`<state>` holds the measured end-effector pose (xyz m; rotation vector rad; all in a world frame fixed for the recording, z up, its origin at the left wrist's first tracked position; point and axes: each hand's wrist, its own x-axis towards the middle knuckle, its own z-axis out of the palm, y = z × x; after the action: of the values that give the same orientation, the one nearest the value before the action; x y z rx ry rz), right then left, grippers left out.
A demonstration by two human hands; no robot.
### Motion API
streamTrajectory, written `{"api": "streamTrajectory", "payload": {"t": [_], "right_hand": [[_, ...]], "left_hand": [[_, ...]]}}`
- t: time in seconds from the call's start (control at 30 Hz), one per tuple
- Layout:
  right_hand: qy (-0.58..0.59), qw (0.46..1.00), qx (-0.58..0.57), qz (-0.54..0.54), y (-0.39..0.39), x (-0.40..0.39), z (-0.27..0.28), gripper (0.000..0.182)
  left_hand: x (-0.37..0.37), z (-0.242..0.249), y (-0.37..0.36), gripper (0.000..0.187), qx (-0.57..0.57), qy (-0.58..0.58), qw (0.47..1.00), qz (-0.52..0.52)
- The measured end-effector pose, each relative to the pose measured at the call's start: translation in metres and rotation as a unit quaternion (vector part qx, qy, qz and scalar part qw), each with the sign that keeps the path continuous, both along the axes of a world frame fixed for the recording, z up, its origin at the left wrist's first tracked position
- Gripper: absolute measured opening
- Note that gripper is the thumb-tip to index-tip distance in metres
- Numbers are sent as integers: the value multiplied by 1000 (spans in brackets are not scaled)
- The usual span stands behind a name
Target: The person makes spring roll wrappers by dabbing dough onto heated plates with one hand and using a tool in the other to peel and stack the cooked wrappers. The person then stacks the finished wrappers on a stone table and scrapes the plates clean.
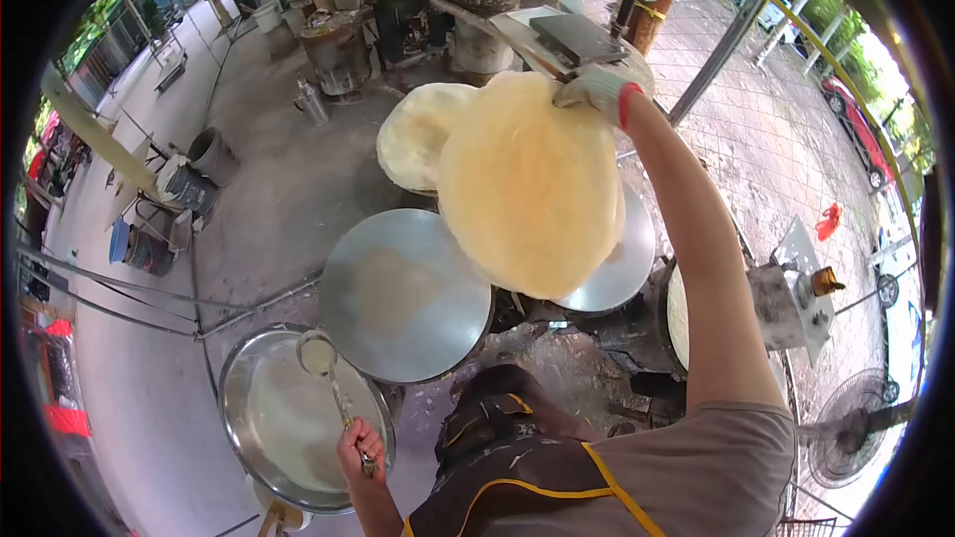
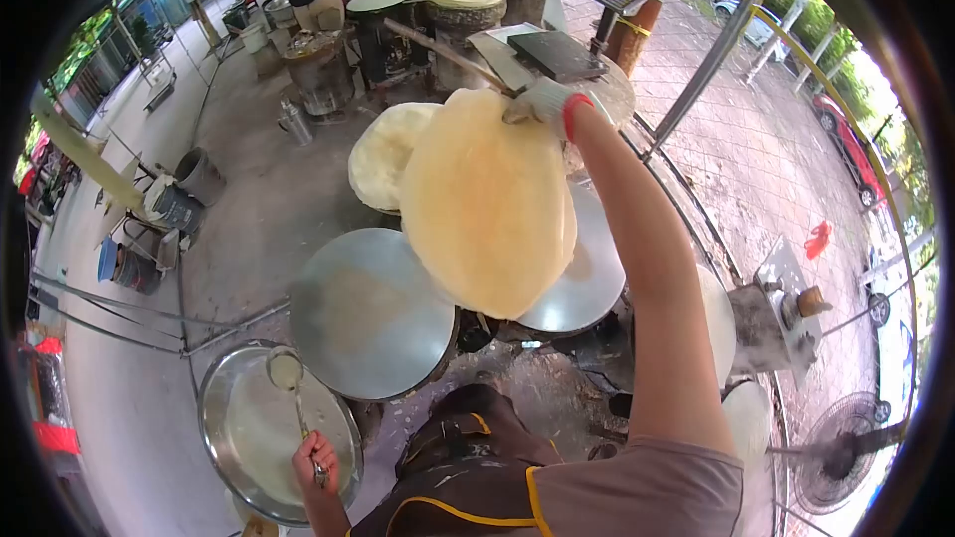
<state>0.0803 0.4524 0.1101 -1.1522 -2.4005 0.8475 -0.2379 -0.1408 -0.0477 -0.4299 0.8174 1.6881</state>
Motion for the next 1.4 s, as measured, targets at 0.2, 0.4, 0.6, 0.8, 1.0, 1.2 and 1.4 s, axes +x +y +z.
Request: {"api": "streamTrajectory", "payload": {"t": [0.2,0.4,0.6,0.8,1.0,1.2,1.4], "right_hand": [[-118,958,261,11,-15,-110,76,30],[-224,942,250,14,-13,-187,-65,22],[-234,952,184,65,-15,-205,-226,17],[-257,958,117,45,-23,-223,-219,20],[-179,977,-2,119,-48,-214,-205,38],[-104,969,-157,163,-199,-233,-213,54],[-246,869,-354,243,-425,-263,-220,34]], "left_hand": [[0,-9,7,12,-26,8,999,44],[20,7,37,11,-65,38,992,105],[24,-16,18,19,-112,114,981,110],[33,3,35,17,-137,126,976,112],[31,-3,18,17,-117,133,973,147],[10,-22,-45,15,-166,105,952,235],[-39,-103,-167,8,-283,126,945,109]]}}
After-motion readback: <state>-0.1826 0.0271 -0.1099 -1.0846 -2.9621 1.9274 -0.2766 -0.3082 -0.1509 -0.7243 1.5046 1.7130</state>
